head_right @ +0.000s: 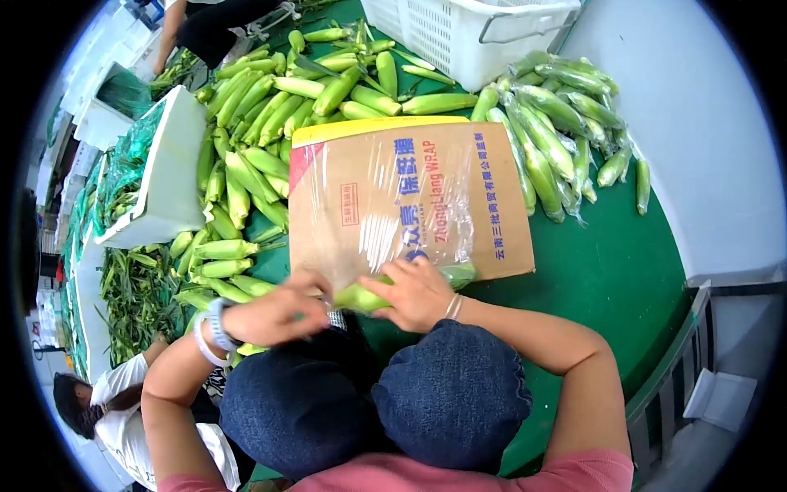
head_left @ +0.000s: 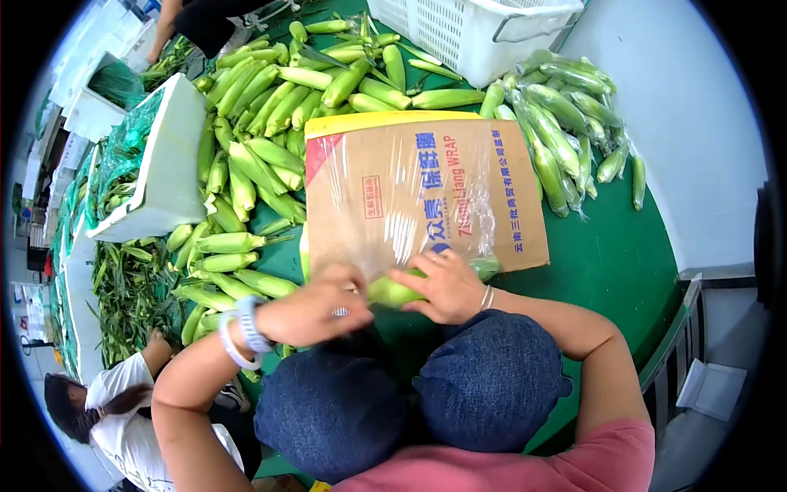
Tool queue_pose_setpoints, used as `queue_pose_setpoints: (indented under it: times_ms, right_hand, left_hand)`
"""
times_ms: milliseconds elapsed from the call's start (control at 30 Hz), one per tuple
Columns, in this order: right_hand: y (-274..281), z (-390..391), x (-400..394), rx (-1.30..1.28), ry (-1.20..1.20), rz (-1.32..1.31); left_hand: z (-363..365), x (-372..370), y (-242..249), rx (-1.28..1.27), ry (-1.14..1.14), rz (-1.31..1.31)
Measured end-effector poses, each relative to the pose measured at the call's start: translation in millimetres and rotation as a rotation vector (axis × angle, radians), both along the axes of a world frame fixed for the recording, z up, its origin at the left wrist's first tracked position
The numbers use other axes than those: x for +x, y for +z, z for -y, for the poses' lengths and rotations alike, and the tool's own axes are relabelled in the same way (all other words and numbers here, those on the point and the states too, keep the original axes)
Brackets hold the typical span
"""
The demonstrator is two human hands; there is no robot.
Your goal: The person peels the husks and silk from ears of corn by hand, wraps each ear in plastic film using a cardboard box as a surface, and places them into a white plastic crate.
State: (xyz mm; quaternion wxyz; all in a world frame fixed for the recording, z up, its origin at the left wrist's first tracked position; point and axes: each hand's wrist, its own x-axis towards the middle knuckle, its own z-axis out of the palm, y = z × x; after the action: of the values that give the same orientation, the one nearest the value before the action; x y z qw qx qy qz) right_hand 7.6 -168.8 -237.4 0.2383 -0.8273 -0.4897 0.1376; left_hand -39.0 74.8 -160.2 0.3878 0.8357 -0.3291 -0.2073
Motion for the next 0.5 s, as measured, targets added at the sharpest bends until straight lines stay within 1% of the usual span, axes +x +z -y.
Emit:
queue_pose_setpoints:
  times_ms: [33,67,133,167,200,233,267,333,400,467,500]
  right_hand:
    - [3,-5,5,0.057,0.027,0.038]
    - [5,-12,19,0.116,0.052,0.082]
    - [-6,-33,52,0.129,0.031,0.314]
    - [-14,-48,72,0.125,0.016,0.350]
    - [-22,-65,94,0.123,0.003,0.389]
    - [-24,-83,114,0.071,-0.064,0.431]
    - [-26,-100,137,0.022,-0.130,0.478]
    - [-43,-125,182,-0.105,-0.316,0.488]
    - [-24,-125,212,-0.079,-0.548,0.411]
    - [-8,-113,238,-0.009,-0.674,0.279]
    - [-6,-105,247,-0.015,-0.673,0.278]
  left_hand:
    - [17,1,-9,0.069,-0.053,-0.085]
    - [35,5,-13,0.061,-0.060,-0.086]
    - [64,14,-15,0.730,0.047,0.136]
    - [74,20,-17,0.728,0.030,0.138]
    - [83,28,-23,0.865,0.130,0.316]
    - [86,34,-31,0.998,0.236,0.501]
    - [86,38,-49,0.893,0.279,0.715]
    - [88,63,-74,0.856,0.412,0.771]
    - [76,102,-77,0.859,0.481,0.781]
    - [64,143,-65,0.767,0.438,0.432]
    - [55,162,-74,0.695,0.434,0.513]
